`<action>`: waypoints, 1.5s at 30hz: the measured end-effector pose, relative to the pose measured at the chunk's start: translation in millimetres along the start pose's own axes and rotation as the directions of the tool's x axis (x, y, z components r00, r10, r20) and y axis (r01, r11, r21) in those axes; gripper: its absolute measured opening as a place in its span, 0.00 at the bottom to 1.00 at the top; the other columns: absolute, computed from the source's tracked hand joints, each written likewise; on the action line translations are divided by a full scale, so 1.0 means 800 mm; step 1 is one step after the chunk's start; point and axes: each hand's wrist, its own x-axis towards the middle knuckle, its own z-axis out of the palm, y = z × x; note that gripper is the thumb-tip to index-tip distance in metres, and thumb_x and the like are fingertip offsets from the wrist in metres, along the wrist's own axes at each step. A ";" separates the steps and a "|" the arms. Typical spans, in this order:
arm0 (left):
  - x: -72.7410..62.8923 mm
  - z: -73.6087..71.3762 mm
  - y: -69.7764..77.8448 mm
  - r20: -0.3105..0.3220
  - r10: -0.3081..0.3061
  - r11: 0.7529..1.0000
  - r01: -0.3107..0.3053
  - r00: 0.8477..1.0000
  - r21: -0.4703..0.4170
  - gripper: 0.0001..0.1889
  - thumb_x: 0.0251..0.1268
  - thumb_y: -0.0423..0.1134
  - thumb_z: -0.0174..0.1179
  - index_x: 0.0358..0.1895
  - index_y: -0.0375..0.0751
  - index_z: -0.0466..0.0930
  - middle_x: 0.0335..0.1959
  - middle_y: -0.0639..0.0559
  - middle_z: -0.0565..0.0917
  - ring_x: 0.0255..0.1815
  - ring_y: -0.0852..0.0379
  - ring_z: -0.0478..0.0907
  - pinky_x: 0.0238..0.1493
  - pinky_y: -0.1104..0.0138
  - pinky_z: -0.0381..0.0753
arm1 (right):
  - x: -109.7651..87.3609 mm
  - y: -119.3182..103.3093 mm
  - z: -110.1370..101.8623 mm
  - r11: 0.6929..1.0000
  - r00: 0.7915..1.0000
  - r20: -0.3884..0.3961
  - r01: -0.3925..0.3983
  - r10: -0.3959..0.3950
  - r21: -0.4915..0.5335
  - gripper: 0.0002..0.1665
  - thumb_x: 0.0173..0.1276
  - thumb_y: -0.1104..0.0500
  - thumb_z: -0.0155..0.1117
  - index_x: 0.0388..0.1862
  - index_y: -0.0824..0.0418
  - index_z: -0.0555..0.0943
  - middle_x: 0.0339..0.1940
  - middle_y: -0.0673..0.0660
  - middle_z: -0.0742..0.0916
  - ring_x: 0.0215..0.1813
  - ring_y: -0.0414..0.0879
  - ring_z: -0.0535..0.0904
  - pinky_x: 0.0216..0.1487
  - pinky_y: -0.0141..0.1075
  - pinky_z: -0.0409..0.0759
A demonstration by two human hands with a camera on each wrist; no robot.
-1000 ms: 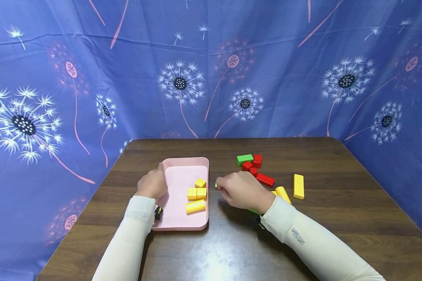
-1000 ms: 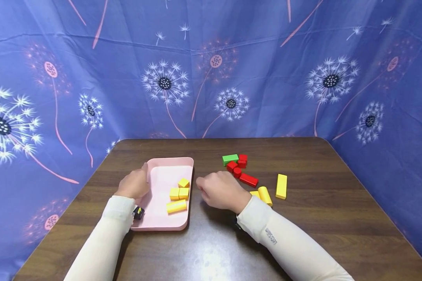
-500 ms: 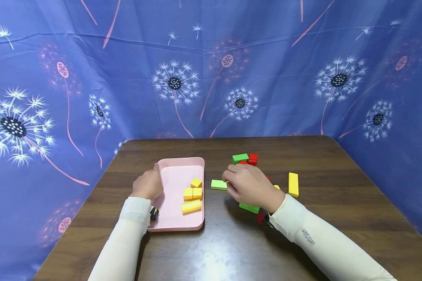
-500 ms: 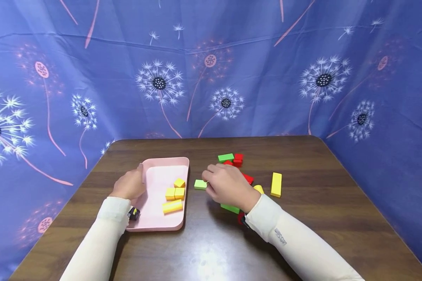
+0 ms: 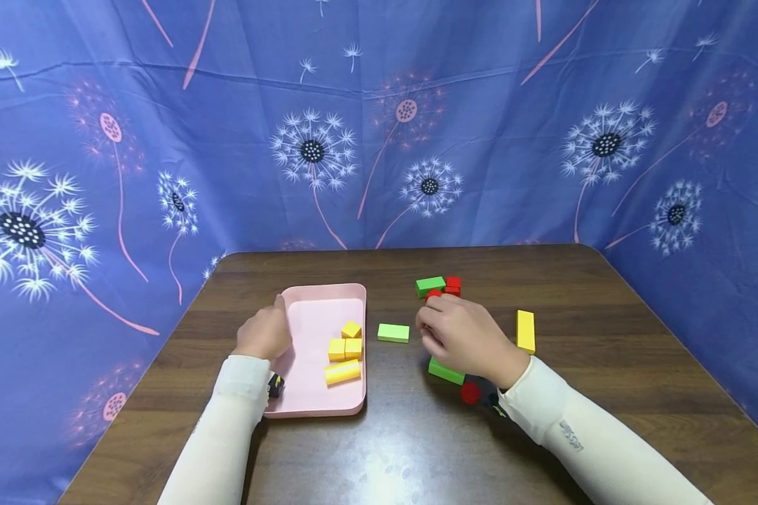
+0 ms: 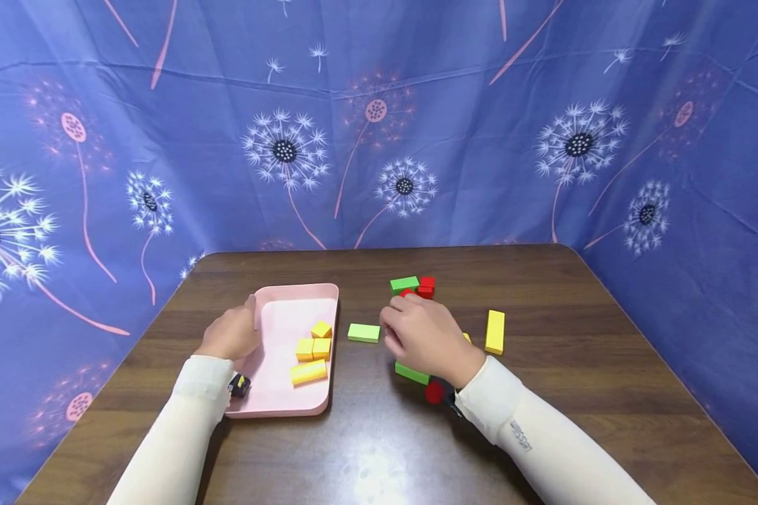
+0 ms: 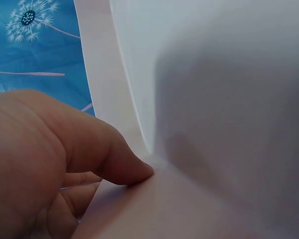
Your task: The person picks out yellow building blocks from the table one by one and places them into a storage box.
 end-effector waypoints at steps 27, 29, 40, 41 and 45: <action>-0.001 -0.003 0.001 0.007 -0.007 1.000 0.007 1.000 -0.008 0.36 0.72 0.35 0.49 0.81 0.29 0.51 0.59 0.29 0.83 0.46 0.33 0.87 0.38 0.39 0.84 | -0.027 0.035 -0.026 0.989 0.943 0.303 -0.119 0.141 -0.091 0.11 0.61 0.47 0.74 0.38 0.50 0.85 0.34 0.46 0.79 0.35 0.44 0.73 0.30 0.38 0.76; 0.000 -0.003 0.000 0.011 -0.001 1.000 0.001 1.000 -0.003 0.36 0.72 0.35 0.49 0.81 0.29 0.51 0.58 0.29 0.83 0.46 0.32 0.86 0.38 0.39 0.84 | -0.026 0.036 -0.029 0.986 0.931 0.329 -0.138 0.160 -0.089 0.09 0.62 0.48 0.74 0.36 0.49 0.84 0.32 0.46 0.78 0.34 0.44 0.73 0.29 0.38 0.75; -0.001 -0.007 0.000 0.013 0.002 1.000 -0.002 1.000 0.004 0.36 0.72 0.36 0.48 0.81 0.28 0.51 0.57 0.28 0.84 0.46 0.31 0.87 0.39 0.38 0.84 | -0.027 0.048 -0.043 0.964 0.818 0.518 -0.258 0.251 -0.061 0.15 0.63 0.47 0.73 0.45 0.52 0.87 0.36 0.48 0.81 0.38 0.44 0.76 0.36 0.42 0.80; -0.001 -0.007 0.000 0.014 0.003 1.000 -0.003 1.000 0.003 0.36 0.72 0.36 0.48 0.81 0.28 0.51 0.57 0.28 0.84 0.45 0.31 0.87 0.39 0.38 0.84 | -0.027 0.049 -0.043 0.962 0.806 0.534 -0.268 0.257 -0.058 0.16 0.63 0.46 0.74 0.46 0.52 0.87 0.37 0.48 0.81 0.38 0.44 0.76 0.36 0.43 0.80; -0.001 -0.006 0.000 0.019 0.004 1.000 -0.004 1.000 -0.003 0.37 0.72 0.36 0.49 0.81 0.28 0.50 0.56 0.29 0.84 0.43 0.33 0.87 0.38 0.39 0.84 | -0.029 0.054 -0.046 0.946 0.748 0.597 -0.318 0.290 -0.062 0.21 0.61 0.44 0.75 0.48 0.52 0.87 0.38 0.49 0.81 0.38 0.45 0.75 0.38 0.42 0.79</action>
